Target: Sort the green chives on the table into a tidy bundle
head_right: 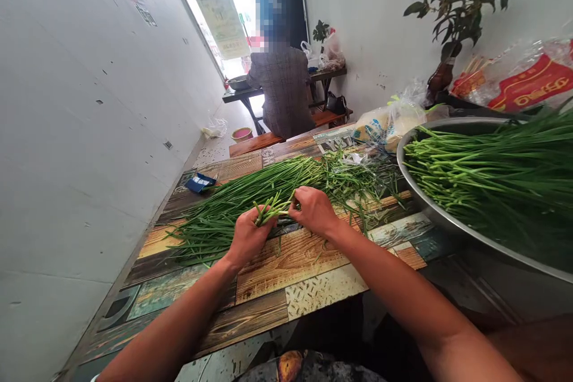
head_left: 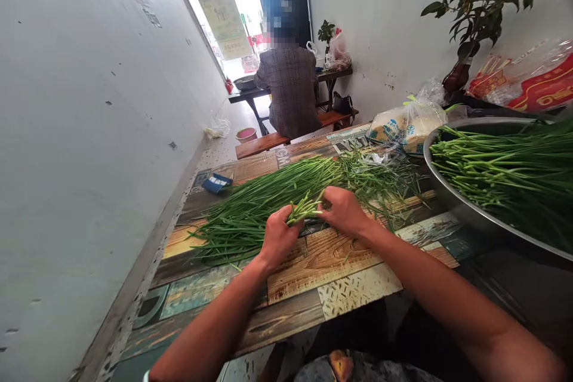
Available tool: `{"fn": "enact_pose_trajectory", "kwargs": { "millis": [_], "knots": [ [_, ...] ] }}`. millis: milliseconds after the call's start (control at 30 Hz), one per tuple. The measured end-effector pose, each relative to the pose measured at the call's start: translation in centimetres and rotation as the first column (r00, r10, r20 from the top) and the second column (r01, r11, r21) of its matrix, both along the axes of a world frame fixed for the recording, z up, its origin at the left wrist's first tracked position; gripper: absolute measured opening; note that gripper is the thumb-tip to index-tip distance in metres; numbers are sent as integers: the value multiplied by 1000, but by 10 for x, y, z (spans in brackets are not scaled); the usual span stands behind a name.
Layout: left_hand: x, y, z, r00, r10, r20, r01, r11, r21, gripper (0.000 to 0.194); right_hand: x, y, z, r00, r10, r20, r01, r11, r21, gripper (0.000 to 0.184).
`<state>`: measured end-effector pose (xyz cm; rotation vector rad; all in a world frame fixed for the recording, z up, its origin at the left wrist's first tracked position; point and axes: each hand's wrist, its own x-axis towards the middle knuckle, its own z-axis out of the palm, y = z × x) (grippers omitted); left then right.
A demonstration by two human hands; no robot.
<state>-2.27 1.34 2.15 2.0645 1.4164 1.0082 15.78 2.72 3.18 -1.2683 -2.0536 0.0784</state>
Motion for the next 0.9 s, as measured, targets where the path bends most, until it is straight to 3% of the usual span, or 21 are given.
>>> {"fn": "enact_pose_trajectory", "kwargs": {
  "millis": [133, 267, 333, 400, 467, 533, 600, 767, 900],
  "knots": [
    [-4, 2, 1, 998, -6, 58, 9, 999, -47, 27, 11, 8, -1, 981, -103, -167, 93, 993, -67, 18],
    [-7, 3, 1, 996, 9, 88, -3, 997, -72, 28, 35, 17, -1, 975, -221, -14, 219, 974, -59, 31],
    [-6, 3, 1, 997, 9, 80, -3, 997, -77, 27, 40, 16, 1, 967, -256, 4, 256, 966, 16, 32],
    [-5, 2, 1, 999, -3, 52, 6, 998, -67, 26, 38, 13, 4, 981, -190, -24, 191, 970, 148, 26],
    [-4, 1, -1, 1000, -15, 12, 16, 999, -31, 22, 33, 9, 6, 1000, -17, 17, 12, 970, 243, 28],
    [-5, 0, -2, 999, -14, -30, 14, 1000, 25, 15, 30, 6, 7, 986, 138, 94, -158, 953, 258, 34],
    [-6, -1, -5, 998, -6, -68, 13, 994, 105, 10, 29, 5, 8, 965, 217, 144, -247, 939, 239, 37],
    [-8, -2, -12, 989, -5, -145, 51, 947, 316, 25, 27, 4, 8, 932, 194, 307, -266, 940, 214, 15],
    [-8, -3, -12, 979, -14, -201, 101, 897, 430, 27, 21, 4, 6, 890, 145, 432, -220, 967, 128, 25]
  ]
}}
